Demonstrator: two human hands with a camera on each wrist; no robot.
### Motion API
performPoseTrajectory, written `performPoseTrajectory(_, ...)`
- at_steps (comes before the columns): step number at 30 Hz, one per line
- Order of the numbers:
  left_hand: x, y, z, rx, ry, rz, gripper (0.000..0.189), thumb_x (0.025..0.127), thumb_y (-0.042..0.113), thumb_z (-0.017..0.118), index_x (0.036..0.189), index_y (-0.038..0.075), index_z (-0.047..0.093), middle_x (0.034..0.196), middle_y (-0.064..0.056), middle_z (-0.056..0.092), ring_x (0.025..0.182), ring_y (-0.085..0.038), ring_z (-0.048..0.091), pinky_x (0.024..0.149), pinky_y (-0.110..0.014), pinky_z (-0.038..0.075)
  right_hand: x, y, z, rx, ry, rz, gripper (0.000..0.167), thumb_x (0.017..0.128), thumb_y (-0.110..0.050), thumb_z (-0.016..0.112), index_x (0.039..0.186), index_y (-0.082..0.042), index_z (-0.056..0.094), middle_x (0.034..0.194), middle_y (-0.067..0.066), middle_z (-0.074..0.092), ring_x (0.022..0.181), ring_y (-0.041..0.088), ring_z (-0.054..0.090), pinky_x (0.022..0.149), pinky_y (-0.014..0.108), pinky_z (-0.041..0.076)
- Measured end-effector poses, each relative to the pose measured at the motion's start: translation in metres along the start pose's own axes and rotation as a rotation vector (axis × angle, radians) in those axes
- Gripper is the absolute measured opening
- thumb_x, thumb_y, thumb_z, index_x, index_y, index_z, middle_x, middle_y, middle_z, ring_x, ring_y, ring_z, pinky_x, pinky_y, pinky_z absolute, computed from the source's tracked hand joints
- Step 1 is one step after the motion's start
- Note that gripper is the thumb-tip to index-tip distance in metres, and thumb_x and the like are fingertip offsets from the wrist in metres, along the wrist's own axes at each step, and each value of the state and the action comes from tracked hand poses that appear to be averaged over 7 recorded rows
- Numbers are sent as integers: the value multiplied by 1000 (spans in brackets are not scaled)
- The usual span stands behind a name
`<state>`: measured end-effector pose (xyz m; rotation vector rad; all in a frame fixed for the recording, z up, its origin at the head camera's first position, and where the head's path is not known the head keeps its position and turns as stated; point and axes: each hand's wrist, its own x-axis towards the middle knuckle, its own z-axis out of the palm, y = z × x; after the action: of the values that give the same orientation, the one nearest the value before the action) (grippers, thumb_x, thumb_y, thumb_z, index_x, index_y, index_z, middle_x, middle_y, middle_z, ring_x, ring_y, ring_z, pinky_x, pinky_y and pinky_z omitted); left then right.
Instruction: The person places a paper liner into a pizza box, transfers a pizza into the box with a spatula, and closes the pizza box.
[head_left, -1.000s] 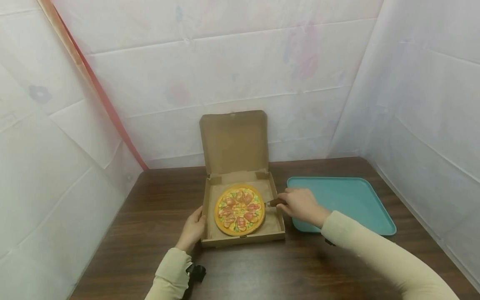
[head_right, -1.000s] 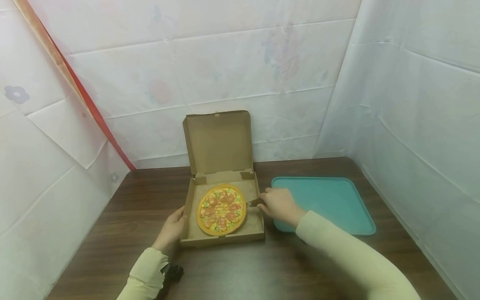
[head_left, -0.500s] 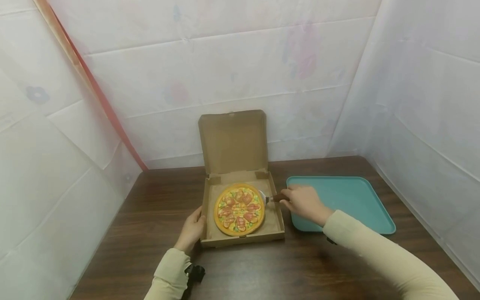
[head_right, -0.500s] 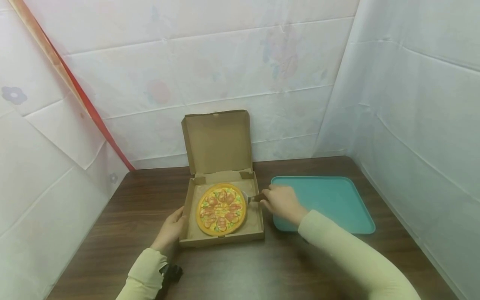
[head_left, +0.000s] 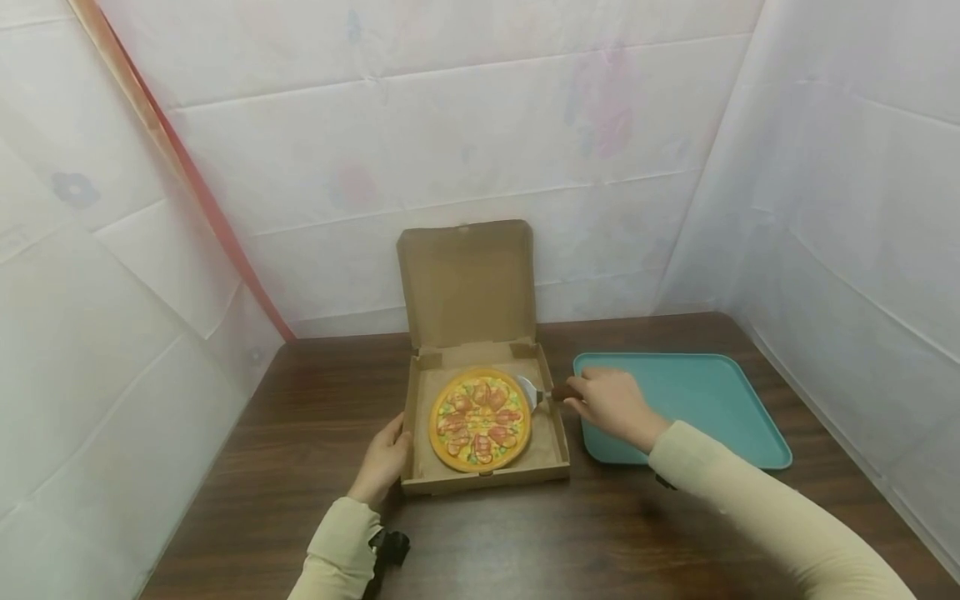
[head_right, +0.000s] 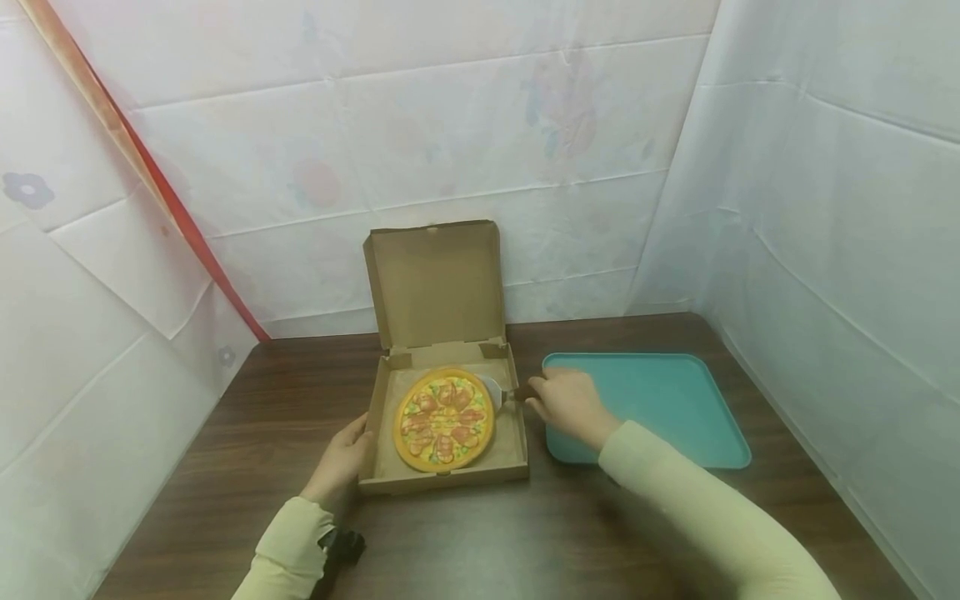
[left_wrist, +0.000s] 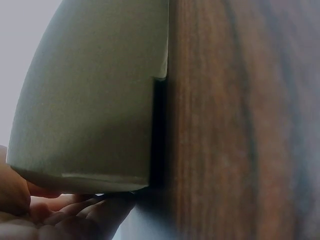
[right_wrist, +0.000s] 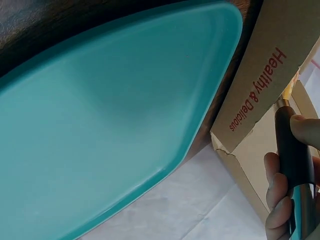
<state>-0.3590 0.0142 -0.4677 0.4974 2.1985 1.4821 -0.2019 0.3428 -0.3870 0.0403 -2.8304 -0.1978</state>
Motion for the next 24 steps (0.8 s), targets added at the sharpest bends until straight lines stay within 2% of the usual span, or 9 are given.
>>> performPoseTrajectory(7, -1, 0, 2, 5, 16, 18, 51, 102, 7, 38, 149, -9, 29, 153, -30, 34, 143, -43, 31, 116, -57, 29, 0, 2, 1, 5, 26, -6, 25, 85, -33, 76, 100, -13, 74, 66, -4, 53, 50, 5, 37, 40, 19, 28)
performPoseTrajectory(15, -2, -1, 2, -20, 1, 6, 51, 102, 7, 37, 150, -9, 27, 153, -30, 33, 141, -43, 35, 114, -56, 33, 0, 3, -1, -5, 59, -6, 24, 83, -30, 78, 97, -12, 74, 66, -3, 52, 50, 6, 38, 40, 20, 30)
performPoseTrajectory(24, -1, 0, 1, -11, 2, 15, 51, 103, 7, 37, 150, -9, 26, 154, -30, 31, 142, -44, 32, 115, -57, 31, 1, 7, -1, -15, 57, 20, 19, 82, -29, 79, 92, -14, 73, 66, -3, 53, 51, 9, 42, 42, 22, 33)
